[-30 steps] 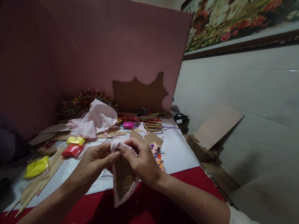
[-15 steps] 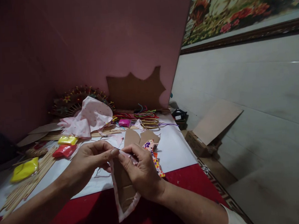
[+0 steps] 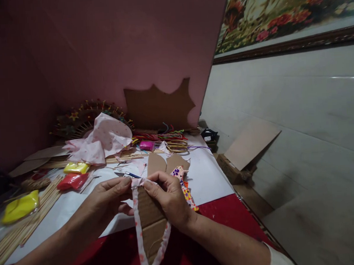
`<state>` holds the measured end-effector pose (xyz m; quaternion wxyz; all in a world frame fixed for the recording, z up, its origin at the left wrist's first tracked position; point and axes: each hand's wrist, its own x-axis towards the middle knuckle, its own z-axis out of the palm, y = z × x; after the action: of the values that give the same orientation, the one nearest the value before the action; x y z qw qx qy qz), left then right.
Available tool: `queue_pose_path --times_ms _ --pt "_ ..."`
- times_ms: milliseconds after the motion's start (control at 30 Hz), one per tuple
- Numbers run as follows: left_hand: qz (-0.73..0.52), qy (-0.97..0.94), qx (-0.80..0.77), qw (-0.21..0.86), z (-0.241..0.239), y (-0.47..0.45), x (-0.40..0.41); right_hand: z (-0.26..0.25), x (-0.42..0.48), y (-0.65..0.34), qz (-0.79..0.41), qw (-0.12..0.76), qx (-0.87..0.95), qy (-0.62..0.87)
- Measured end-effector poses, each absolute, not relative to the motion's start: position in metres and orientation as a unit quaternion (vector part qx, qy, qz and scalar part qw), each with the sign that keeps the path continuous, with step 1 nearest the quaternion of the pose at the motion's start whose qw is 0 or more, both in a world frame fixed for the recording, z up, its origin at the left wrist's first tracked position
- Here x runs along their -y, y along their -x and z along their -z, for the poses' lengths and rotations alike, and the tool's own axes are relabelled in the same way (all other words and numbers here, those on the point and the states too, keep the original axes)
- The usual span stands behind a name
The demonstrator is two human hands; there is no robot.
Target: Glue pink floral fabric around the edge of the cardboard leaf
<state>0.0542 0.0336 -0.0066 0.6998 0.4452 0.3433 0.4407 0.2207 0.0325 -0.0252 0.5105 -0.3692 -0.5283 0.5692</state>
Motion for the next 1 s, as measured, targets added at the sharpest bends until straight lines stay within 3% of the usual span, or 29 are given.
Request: queue_pose_path --times_ms 433,1000 --pt "-0.502 -0.475 -0.333 0.641 0.0135 -0.0498 -0.0259 0.0250 -0.0328 -0.2174 -0.733 0.437 0.425 0.302" --pt "-0.487 -0.491 -0.321 0.647 0.0090 -0.0485 -0.0235 0.0240 -0.0319 -0.2207 -0.742 0.425 0.432 0.287"
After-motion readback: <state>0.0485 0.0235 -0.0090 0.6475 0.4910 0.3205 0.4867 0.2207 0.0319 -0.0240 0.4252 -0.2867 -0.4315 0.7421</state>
